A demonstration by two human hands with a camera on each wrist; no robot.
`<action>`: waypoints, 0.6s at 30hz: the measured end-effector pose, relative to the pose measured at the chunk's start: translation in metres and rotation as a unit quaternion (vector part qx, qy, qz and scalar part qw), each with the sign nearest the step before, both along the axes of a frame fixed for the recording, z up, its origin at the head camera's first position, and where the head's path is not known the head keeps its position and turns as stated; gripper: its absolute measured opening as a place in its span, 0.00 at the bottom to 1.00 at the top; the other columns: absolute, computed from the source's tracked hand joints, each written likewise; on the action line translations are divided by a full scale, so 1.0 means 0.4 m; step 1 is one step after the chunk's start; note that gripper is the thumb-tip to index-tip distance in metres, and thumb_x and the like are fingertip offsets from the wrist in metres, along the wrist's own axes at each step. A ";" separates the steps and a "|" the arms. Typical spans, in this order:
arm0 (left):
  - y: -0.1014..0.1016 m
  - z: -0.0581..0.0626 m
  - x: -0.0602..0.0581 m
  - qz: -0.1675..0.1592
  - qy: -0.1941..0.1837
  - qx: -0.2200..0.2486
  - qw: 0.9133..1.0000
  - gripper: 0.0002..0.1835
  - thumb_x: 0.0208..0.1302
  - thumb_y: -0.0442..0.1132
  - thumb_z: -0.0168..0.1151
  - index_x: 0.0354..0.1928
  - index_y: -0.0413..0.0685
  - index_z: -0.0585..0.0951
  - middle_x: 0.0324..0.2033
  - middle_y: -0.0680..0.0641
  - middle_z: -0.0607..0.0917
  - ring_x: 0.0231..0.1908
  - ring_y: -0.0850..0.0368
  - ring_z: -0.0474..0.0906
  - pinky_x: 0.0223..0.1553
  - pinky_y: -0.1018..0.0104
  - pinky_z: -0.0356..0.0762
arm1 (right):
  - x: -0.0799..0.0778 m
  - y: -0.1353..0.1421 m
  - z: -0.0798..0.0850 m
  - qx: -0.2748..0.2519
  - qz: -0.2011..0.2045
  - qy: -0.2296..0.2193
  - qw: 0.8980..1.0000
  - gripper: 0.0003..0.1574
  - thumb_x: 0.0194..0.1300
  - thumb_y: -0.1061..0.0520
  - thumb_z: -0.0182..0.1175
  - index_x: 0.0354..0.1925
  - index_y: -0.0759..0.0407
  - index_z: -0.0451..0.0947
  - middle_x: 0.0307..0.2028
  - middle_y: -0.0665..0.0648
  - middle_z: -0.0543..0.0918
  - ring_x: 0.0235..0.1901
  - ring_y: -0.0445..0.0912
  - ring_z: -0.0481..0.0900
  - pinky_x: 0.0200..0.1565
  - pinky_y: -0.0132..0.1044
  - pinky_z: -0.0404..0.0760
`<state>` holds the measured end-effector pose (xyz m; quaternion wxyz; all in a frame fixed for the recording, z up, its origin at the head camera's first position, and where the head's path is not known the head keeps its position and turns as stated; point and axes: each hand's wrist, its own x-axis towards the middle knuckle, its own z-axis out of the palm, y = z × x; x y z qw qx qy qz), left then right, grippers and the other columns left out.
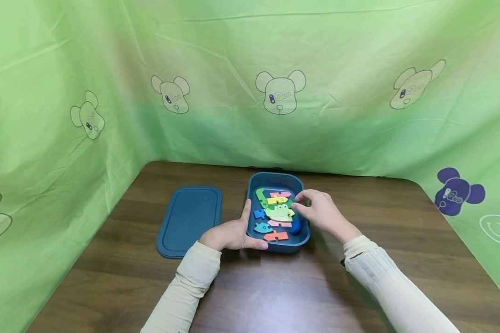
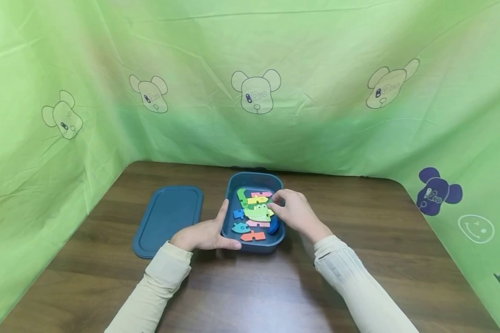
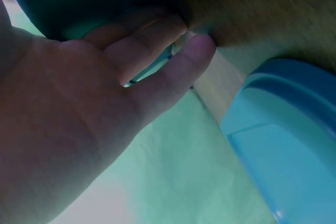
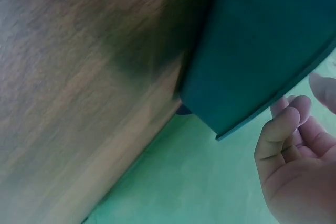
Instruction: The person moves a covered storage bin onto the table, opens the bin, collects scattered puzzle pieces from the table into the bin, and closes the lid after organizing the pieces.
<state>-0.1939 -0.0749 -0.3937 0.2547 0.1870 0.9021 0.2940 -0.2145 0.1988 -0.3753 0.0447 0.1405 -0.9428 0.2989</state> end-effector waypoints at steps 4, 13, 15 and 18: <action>0.000 0.002 0.005 -0.001 -0.012 0.029 0.999 0.71 0.58 0.69 0.68 0.78 0.54 0.22 0.64 0.34 0.74 0.58 0.46 0.76 0.59 0.54 0.71 | 0.018 -0.002 0.015 -0.008 0.008 0.018 1.000 0.08 0.70 0.56 0.65 0.42 0.59 0.84 0.36 0.54 0.82 0.33 0.48 0.75 0.35 0.42 0.75; 0.006 0.003 0.016 0.001 0.008 -0.011 1.000 0.70 0.56 0.71 0.67 0.79 0.56 0.26 0.62 0.35 0.77 0.56 0.47 0.78 0.56 0.53 0.74 | 0.077 -0.055 0.064 -0.017 0.050 0.040 0.998 0.07 0.70 0.56 0.65 0.43 0.58 0.85 0.37 0.51 0.84 0.33 0.46 0.75 0.37 0.42 0.75; 0.000 0.012 0.019 0.001 0.018 -0.006 1.000 0.69 0.57 0.70 0.68 0.80 0.57 0.28 0.63 0.36 0.77 0.56 0.47 0.78 0.56 0.52 0.73 | 0.091 -0.071 0.072 -0.026 0.060 0.044 0.997 0.07 0.69 0.56 0.66 0.44 0.57 0.84 0.36 0.51 0.84 0.31 0.45 0.74 0.36 0.41 0.75; -0.026 0.036 0.019 0.004 0.044 0.000 0.999 0.65 0.60 0.62 0.70 0.81 0.58 0.31 0.64 0.36 0.76 0.59 0.46 0.76 0.59 0.51 0.72 | 0.113 -0.101 0.081 -0.049 0.079 0.046 0.995 0.06 0.69 0.57 0.66 0.44 0.57 0.84 0.35 0.49 0.83 0.26 0.44 0.74 0.31 0.39 0.75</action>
